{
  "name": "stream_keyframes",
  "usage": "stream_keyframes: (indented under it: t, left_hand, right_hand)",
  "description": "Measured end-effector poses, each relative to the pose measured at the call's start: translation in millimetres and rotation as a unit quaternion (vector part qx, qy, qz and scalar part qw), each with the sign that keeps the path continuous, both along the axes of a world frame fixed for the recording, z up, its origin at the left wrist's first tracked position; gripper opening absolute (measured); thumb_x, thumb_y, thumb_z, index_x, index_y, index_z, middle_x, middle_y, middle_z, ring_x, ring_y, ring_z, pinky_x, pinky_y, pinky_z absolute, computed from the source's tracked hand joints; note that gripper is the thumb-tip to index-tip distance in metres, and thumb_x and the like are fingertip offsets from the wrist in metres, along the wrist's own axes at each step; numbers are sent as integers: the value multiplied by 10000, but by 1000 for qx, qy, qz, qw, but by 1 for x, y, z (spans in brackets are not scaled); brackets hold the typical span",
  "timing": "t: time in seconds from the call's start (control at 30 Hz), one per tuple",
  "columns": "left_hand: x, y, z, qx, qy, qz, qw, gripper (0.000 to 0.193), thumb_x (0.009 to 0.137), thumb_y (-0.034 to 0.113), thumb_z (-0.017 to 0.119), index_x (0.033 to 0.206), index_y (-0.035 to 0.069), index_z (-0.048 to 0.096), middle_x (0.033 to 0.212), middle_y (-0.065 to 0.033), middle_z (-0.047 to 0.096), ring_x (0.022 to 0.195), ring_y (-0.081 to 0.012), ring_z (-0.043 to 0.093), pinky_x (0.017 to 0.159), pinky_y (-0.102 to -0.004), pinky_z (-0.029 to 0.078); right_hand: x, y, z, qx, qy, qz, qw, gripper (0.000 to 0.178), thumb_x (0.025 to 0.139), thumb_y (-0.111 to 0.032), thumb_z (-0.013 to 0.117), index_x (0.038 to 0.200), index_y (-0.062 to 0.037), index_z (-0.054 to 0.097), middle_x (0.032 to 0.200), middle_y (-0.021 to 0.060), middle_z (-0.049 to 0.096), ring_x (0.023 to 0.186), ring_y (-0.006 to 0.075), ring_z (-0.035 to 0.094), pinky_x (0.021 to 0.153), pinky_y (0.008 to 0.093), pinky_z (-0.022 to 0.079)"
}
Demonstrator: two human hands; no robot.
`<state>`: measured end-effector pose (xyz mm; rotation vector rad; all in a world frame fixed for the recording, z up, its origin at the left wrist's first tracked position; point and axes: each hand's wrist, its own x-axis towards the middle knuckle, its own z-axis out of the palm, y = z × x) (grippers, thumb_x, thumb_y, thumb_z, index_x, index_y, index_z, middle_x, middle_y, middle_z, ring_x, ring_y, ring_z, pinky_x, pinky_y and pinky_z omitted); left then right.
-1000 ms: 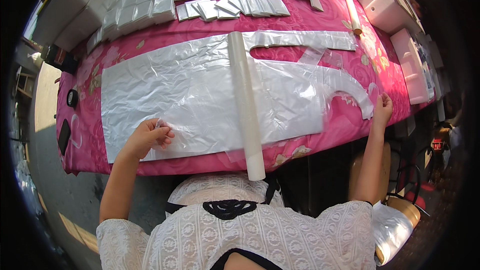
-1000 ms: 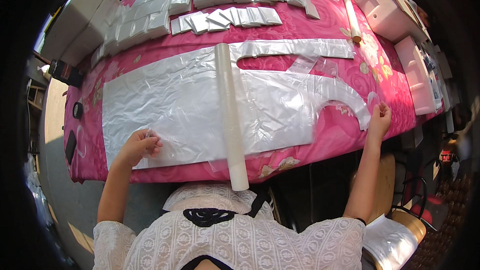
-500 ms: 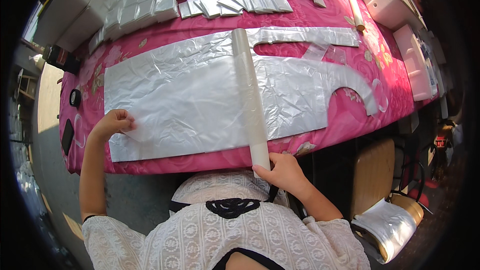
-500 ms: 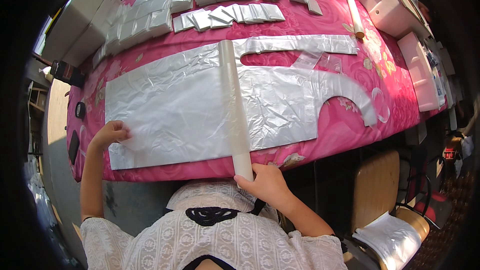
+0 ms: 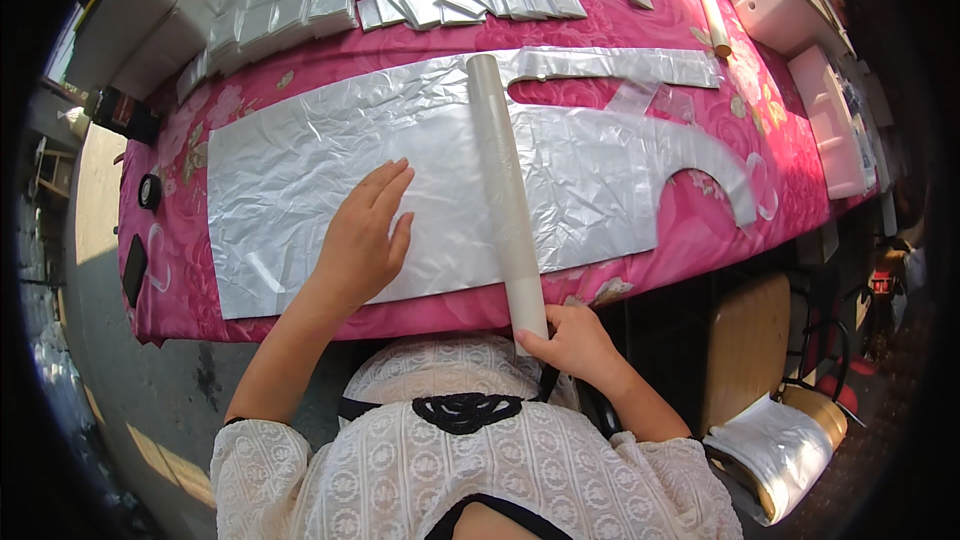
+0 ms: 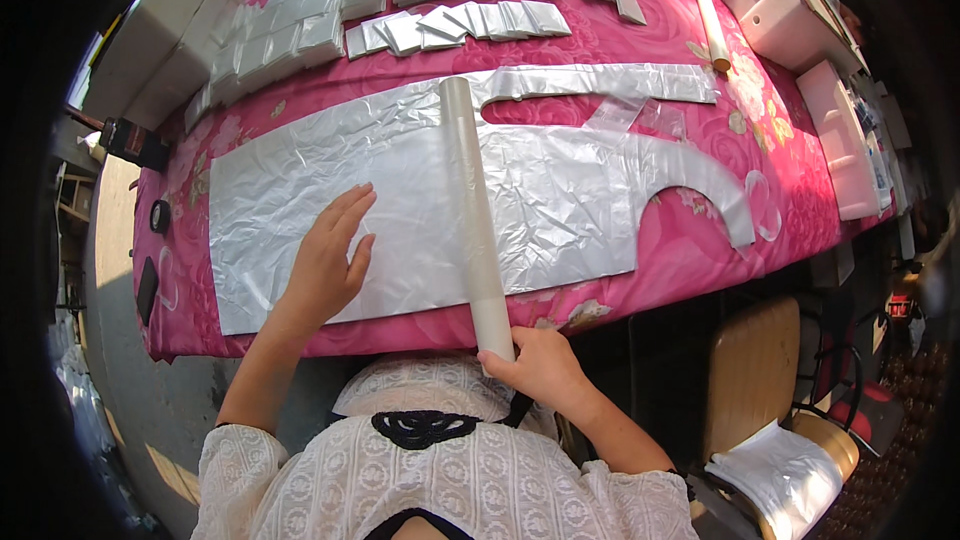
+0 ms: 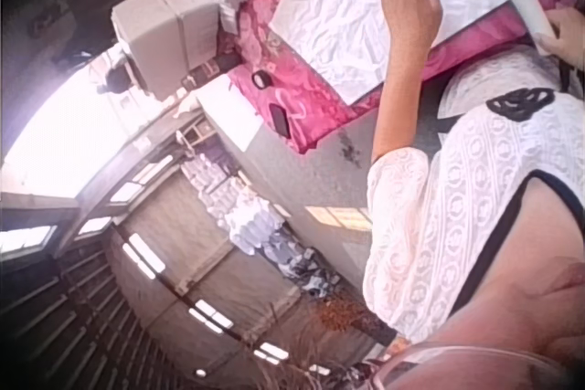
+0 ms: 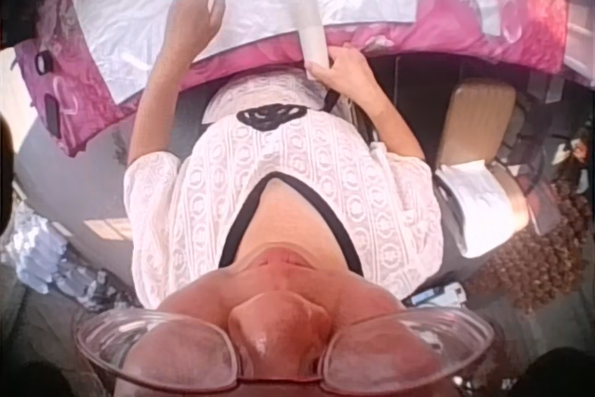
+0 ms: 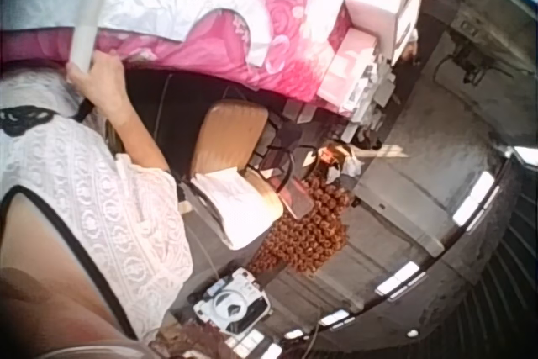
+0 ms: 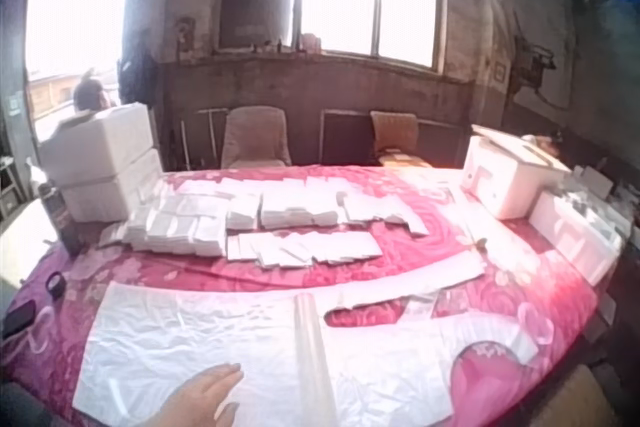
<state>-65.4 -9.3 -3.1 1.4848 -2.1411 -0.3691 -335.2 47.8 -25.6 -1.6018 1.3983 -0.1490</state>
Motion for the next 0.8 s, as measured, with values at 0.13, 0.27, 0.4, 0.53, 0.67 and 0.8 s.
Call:
stream_keyframes:
  t: [0.13, 0.27, 0.4, 0.53, 0.67, 0.8]
  left_hand:
    - [-62, -7, -55, -10, 31, -23, 999, 534, 819, 68, 500, 1313, -53, 338, 1383, -207, 332, 1294, -357, 300, 1064, -418, 256]
    - [-75, -11, -79, 2, -80, -14, 997, 589, 824, 154, 435, 1325, -114, 280, 1412, -263, 247, 1337, -379, 205, 1089, -475, 153]
    - [-78, -11, -79, 25, -105, -14, 994, 611, 818, 171, 412, 1323, -136, 261, 1412, -291, 219, 1340, -408, 171, 1089, -493, 129]
    - [-78, -11, -79, 31, -99, -15, 995, 616, 812, 173, 413, 1320, -140, 263, 1412, -292, 217, 1340, -418, 159, 1089, -500, 121]
    - [-78, -11, -81, 32, -91, -10, 995, 615, 816, 186, 406, 1316, -143, 267, 1410, -295, 217, 1339, -423, 157, 1089, -506, 116]
    - [-78, -12, -76, 36, -116, -28, 992, 607, 831, 198, 393, 1312, -150, 267, 1403, -315, 212, 1338, -429, 155, 1089, -504, 111]
  right_hand:
    - [-3, 2, -5, 10, -12, -5, 1000, 425, 719, -411, 639, 808, 5, 649, 686, 179, 626, 648, 322, 620, 617, 383, 487]
    - [-4, 2, -2, 21, -16, -7, 1000, 427, 733, -418, 636, 847, -7, 655, 680, 168, 627, 640, 308, 623, 612, 369, 489]
    - [-5, -6, -3, 20, 8, 65, 998, 531, 757, -526, 600, 776, 1, 657, 650, 165, 618, 617, 316, 617, 597, 378, 485]
    - [2, -50, 6, -40, 40, 140, 989, 668, 784, -617, 522, 684, 33, 639, 604, 188, 598, 594, 345, 606, 591, 402, 482]
    - [28, -126, 20, -101, 91, 108, 985, 571, 787, -517, 591, 793, 50, 653, 707, 182, 638, 671, 307, 630, 634, 357, 490]
    - [52, -201, -5, -13, -81, -31, 996, 538, 817, -478, 593, 923, 50, 614, 773, 122, 633, 716, 214, 617, 680, 291, 485]
